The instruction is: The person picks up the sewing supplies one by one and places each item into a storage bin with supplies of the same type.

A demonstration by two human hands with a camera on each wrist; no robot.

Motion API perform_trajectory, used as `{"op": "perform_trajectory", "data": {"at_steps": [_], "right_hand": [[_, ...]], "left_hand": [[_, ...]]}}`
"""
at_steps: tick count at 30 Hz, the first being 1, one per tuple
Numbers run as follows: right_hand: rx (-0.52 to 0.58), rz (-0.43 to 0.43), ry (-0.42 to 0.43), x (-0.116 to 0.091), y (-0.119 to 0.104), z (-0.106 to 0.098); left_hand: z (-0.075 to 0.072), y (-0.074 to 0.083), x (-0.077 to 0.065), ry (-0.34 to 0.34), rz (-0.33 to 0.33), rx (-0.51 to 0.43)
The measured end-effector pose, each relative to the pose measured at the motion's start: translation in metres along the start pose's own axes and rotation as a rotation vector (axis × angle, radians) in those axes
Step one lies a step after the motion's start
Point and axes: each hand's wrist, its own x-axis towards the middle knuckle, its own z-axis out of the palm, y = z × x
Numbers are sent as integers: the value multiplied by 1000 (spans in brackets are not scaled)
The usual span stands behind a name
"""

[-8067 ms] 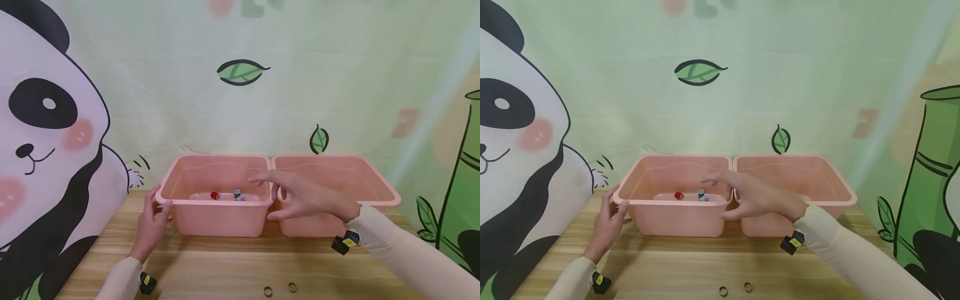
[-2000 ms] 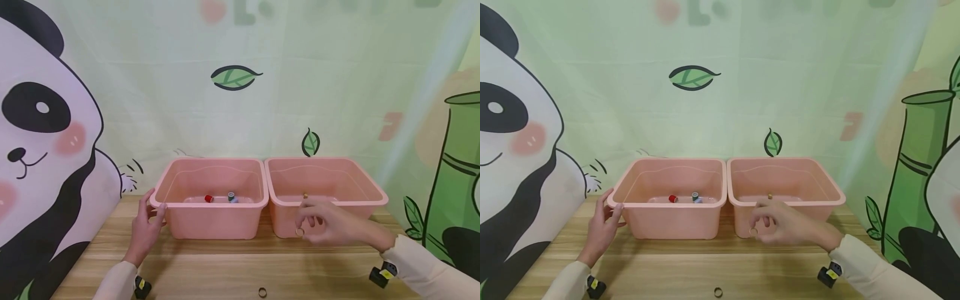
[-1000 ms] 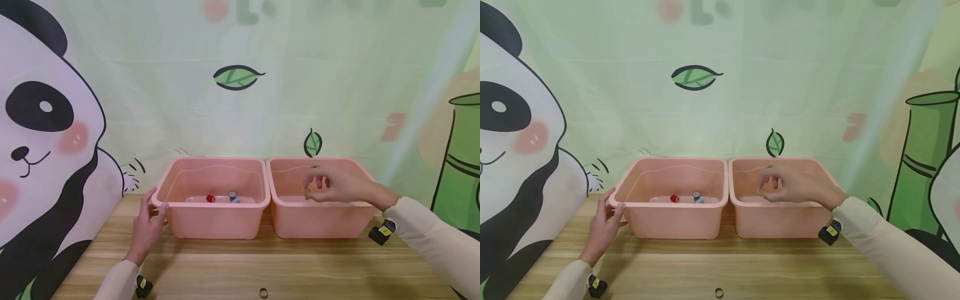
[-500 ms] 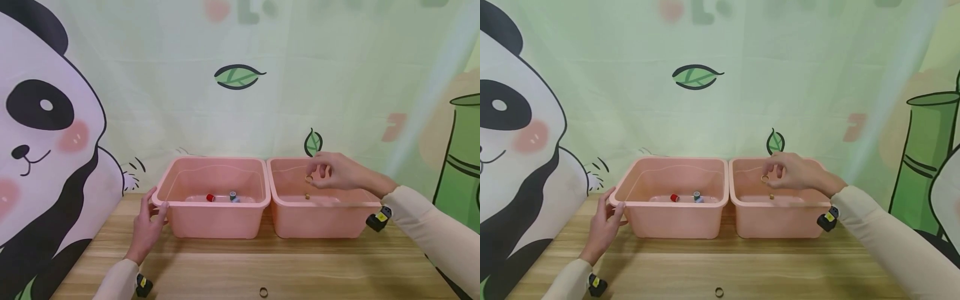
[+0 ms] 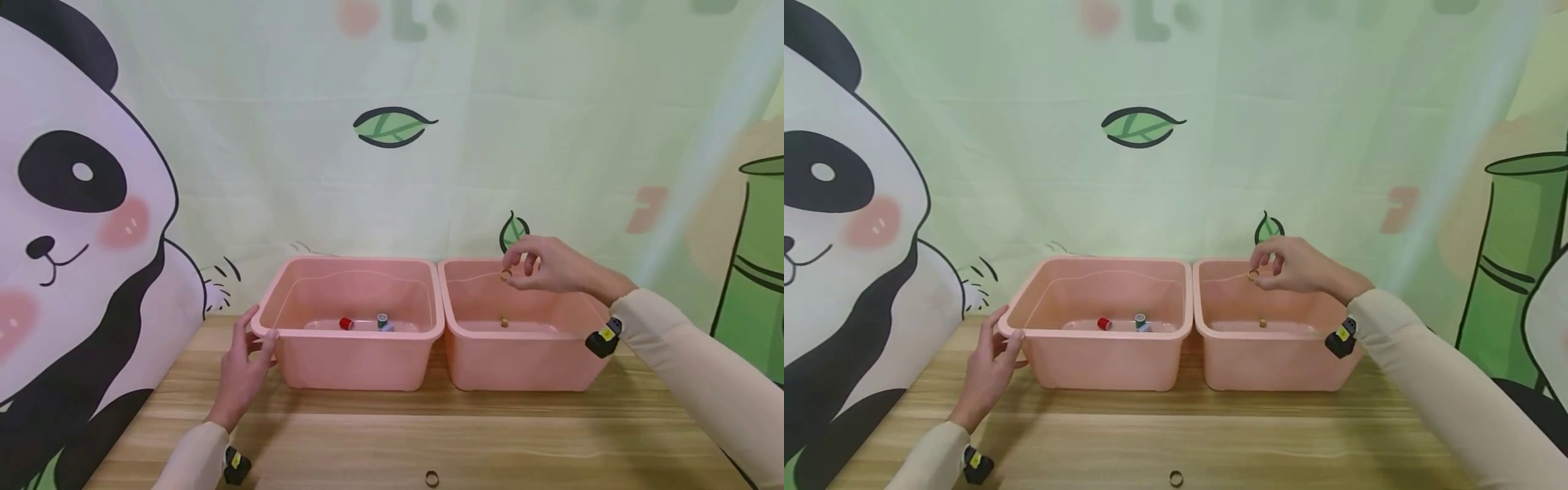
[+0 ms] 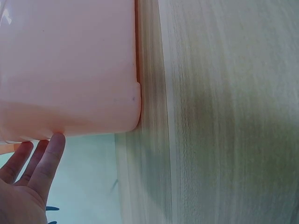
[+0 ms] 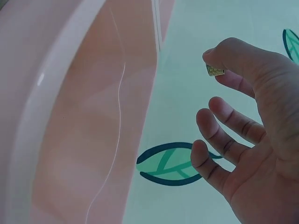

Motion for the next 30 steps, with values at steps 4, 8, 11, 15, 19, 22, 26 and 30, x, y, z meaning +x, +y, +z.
{"op": "perform_trajectory", "data": {"at_steps": [4,8,11,15,19,22,26,30], "right_hand": [[-4,46,-6,5,6,0],[9,89,-9,9,14,0],[9,109,-1,12,21,1],[-15,120,11,16,31,1],[-29,152,9,19,39,-1],[-24,183,1,21,44,-2],[-7,220,-5,23,49,-4],[10,253,-5,22,51,-3]], "left_hand": [[0,1,0,0,-5,-3],[0,1,0,-5,-11,-7],[0,0,0,-8,-12,-10],[0,-1,0,-12,-12,-10],[0,-2,0,-8,-14,-9],[0,-2,1,-5,-14,-11],[0,-1,1,-1,-12,-1],[0,-2,1,3,-8,9]]}}
